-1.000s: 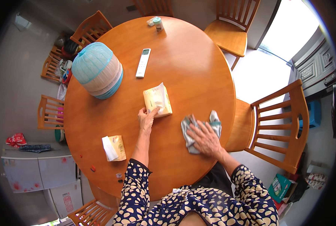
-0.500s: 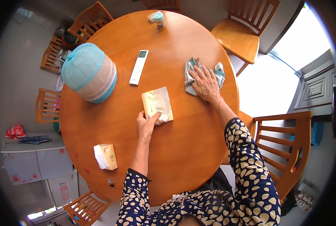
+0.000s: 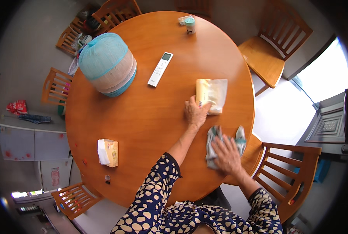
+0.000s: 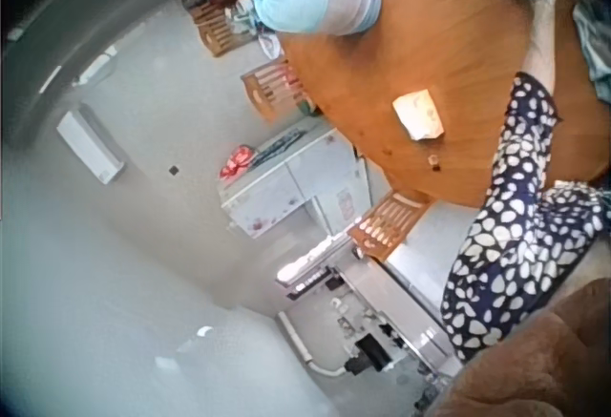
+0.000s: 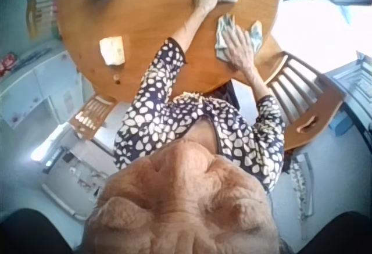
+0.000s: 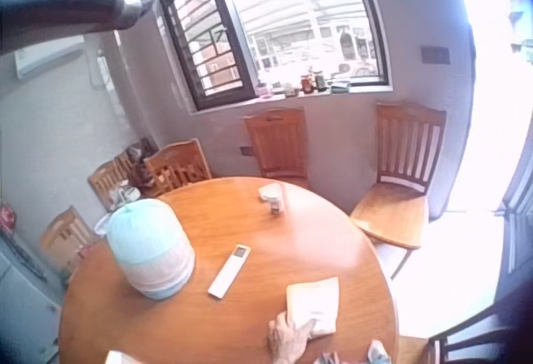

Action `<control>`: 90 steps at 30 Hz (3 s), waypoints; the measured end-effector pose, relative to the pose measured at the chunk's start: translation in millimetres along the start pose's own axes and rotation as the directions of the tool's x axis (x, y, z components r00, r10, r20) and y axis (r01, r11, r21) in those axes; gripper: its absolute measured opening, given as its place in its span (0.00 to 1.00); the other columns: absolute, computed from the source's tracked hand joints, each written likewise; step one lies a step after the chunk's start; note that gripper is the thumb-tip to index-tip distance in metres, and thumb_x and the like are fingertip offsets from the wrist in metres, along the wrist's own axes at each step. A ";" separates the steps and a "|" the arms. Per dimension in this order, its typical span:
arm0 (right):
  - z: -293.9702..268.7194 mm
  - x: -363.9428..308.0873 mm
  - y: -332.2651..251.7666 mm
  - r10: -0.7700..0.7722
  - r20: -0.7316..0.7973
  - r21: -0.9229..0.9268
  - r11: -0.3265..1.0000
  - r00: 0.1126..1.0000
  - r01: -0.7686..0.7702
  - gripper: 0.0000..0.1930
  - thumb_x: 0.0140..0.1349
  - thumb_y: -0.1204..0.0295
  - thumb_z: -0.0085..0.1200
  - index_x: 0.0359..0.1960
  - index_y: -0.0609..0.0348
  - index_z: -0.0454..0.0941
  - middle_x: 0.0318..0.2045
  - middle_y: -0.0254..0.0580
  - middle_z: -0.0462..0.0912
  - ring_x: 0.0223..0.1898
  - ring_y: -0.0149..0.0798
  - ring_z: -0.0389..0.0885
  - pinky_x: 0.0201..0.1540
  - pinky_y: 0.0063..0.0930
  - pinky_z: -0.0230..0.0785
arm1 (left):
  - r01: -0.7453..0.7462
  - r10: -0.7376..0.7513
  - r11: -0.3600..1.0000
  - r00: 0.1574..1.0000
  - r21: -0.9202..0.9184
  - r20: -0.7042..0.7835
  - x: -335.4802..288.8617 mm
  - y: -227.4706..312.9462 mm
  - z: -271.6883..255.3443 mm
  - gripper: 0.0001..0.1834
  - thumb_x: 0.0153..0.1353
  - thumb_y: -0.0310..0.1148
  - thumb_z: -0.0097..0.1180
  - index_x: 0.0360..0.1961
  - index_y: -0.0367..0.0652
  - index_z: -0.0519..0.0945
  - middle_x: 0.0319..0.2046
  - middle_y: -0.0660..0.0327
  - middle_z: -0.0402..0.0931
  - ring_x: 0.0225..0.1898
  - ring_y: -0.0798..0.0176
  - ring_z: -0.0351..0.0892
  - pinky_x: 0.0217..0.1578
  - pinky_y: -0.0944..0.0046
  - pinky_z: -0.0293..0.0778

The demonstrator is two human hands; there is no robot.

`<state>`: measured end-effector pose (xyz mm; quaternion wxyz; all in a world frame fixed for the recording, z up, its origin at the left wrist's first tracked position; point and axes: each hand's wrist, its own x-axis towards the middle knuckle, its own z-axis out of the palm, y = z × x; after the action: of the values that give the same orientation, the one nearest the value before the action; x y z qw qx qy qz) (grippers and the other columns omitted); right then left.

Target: The person wipes a round wooden dining table with a cloth, moving items like a remote control and tissue boxes aside to clean underneath. They then wipe the remote control and tissue boxes individually before cleaning two plastic food covers, one blue and one white, thoroughly with the cloth.

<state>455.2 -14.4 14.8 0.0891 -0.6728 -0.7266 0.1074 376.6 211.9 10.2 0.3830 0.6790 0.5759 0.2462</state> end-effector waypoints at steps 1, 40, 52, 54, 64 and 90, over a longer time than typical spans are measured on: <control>6.6 -6.2 -14.6 -0.055 -0.008 -0.029 0.998 0.998 0.055 0.37 0.51 0.54 0.61 0.66 0.46 0.68 0.69 0.38 0.61 0.72 0.49 0.52 0.72 0.52 0.42 | -0.007 0.007 1.000 1.000 0.000 0.012 -2.8 0.3 3.6 0.39 0.44 0.51 0.70 0.53 0.38 0.72 0.46 0.44 0.71 0.49 0.43 0.72 0.50 0.49 0.69; 39.8 260.1 -71.9 -0.103 -0.481 0.131 0.973 0.870 0.188 0.18 0.55 0.73 0.54 0.49 0.62 0.79 0.55 0.45 0.74 0.63 0.51 0.66 0.65 0.48 0.59 | -0.283 0.408 0.850 0.888 0.445 -0.213 81.0 -98.3 -158.3 0.38 0.55 0.38 0.65 0.65 0.38 0.63 0.60 0.46 0.61 0.61 0.42 0.61 0.59 0.44 0.58; 34.3 133.4 -138.5 -0.215 -0.359 0.501 0.777 0.908 0.382 0.14 0.54 0.73 0.56 0.43 0.56 0.77 0.33 0.39 0.76 0.32 0.40 0.77 0.37 0.35 0.72 | -0.234 0.309 0.832 0.949 0.503 -0.070 144.5 -78.8 -115.4 0.32 0.55 0.35 0.65 0.58 0.34 0.66 0.46 0.47 0.65 0.50 0.44 0.65 0.50 0.47 0.66; 31.1 134.6 -142.1 0.046 -0.315 0.717 0.665 0.948 0.207 0.14 0.56 0.74 0.57 0.44 0.58 0.78 0.32 0.41 0.79 0.32 0.39 0.80 0.36 0.33 0.74 | -0.228 0.278 0.852 0.960 0.471 -0.040 129.9 -85.8 -124.1 0.30 0.56 0.35 0.62 0.56 0.32 0.66 0.47 0.46 0.66 0.51 0.46 0.65 0.48 0.46 0.67; 7.0 175.0 -167.1 0.310 -0.453 0.798 0.559 0.836 0.225 0.18 0.50 0.83 0.57 0.45 0.58 0.77 0.32 0.40 0.76 0.34 0.42 0.78 0.39 0.34 0.73 | 0.376 -0.076 0.363 0.924 -0.852 0.376 -36.6 -108.5 -161.6 0.18 0.70 0.48 0.47 0.43 0.43 0.74 0.29 0.68 0.73 0.28 0.74 0.72 0.31 0.71 0.72; -36.9 83.6 -277.9 0.200 -0.638 0.533 0.812 0.743 0.239 0.21 0.61 0.73 0.55 0.58 0.60 0.73 0.50 0.58 0.68 0.48 0.57 0.72 0.48 0.45 0.70 | 0.399 0.003 0.229 0.912 -0.888 0.411 -238.3 -91.5 -248.9 0.28 0.71 0.55 0.40 0.61 0.45 0.65 0.52 0.64 0.72 0.48 0.69 0.76 0.43 0.66 0.79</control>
<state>192.3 50.3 125.7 0.5460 -0.5965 -0.5834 0.0755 78.1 43.5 107.8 0.8329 0.2540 0.3161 0.3766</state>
